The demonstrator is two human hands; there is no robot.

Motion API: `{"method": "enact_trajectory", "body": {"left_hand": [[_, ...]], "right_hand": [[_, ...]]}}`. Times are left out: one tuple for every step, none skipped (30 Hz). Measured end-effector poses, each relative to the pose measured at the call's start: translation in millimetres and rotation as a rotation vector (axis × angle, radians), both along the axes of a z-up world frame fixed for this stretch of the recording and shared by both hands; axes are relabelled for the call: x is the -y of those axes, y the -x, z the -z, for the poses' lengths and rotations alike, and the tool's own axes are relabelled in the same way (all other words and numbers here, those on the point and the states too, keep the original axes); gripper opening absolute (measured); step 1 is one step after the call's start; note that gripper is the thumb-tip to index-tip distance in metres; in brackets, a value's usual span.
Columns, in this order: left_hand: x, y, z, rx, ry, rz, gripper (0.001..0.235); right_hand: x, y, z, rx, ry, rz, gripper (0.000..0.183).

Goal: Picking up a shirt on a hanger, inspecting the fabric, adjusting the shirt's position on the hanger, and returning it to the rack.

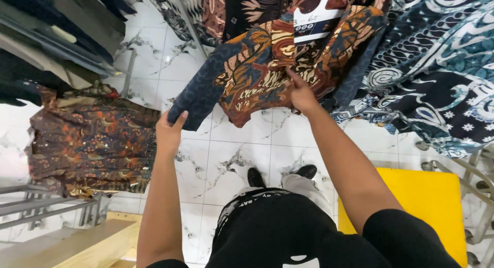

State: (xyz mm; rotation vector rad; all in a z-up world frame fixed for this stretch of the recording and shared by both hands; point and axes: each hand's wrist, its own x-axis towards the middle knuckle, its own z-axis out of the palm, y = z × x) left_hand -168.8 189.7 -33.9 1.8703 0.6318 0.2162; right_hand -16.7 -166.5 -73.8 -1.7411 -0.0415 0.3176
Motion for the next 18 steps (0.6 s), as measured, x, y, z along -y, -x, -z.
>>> {"method": "enact_trajectory", "body": {"left_hand": [[-2,4,4,0.002,-0.001,0.018,0.027],[0,7,8,-0.004,-0.006,0.007,0.027],[0,9,13,0.022,0.001,0.008,0.026],[1,12,16,0.047,0.009,0.01,0.025],[4,12,24,0.05,-0.002,-0.001,0.025],[7,13,32,0.074,-0.012,-0.041,0.023],[10,13,40,0.099,-0.015,-0.079,0.023],[9,16,44,0.103,-0.019,-0.086,0.023],[13,15,50,0.136,0.002,-0.133,0.022],[17,13,57,0.169,0.023,-0.18,0.022],[22,12,58,0.168,0.023,-0.183,0.022],[28,10,59,0.197,0.055,-0.187,0.022],[29,5,57,0.23,0.08,-0.186,0.022],[28,5,69,0.232,0.072,-0.185,0.022],[29,3,80,0.216,0.093,-0.195,0.022],[31,1,91,0.199,0.115,-0.205,0.023],[39,-1,85,0.198,0.117,-0.19,0.023],[48,-2,80,0.183,0.057,-0.195,0.024]], "right_hand": [[-8,7,-30,-0.054,0.066,0.05,0.049],[-4,-10,-7,-0.06,0.061,0.04,0.049],[-1,-25,15,-0.074,0.055,0.078,0.052],[2,-41,38,-0.089,0.05,0.117,0.057],[2,-41,54,-0.086,0.04,0.106,0.057],[1,-41,70,0.0,-0.028,0.215,0.055],[3,-40,84,0.086,-0.089,0.327,0.053],[-3,-25,83,0.088,-0.093,0.32,0.053],[-2,-13,82,0.176,-0.067,0.41,0.042],[-1,-1,82,0.264,-0.041,0.5,0.037],[4,12,81,0.263,-0.04,0.496,0.037],[10,25,79,0.246,-0.056,0.513,0.036],[11,36,78,0.231,-0.08,0.533,0.035],[10,47,74,0.23,-0.089,0.534,0.035],[14,58,68,0.165,-0.1,0.557,0.032],[18,69,62,0.099,-0.112,0.579,0.03],[23,76,64,0.1,-0.111,0.594,0.03],[29,82,65,0.094,-0.145,0.556,0.026]]}}
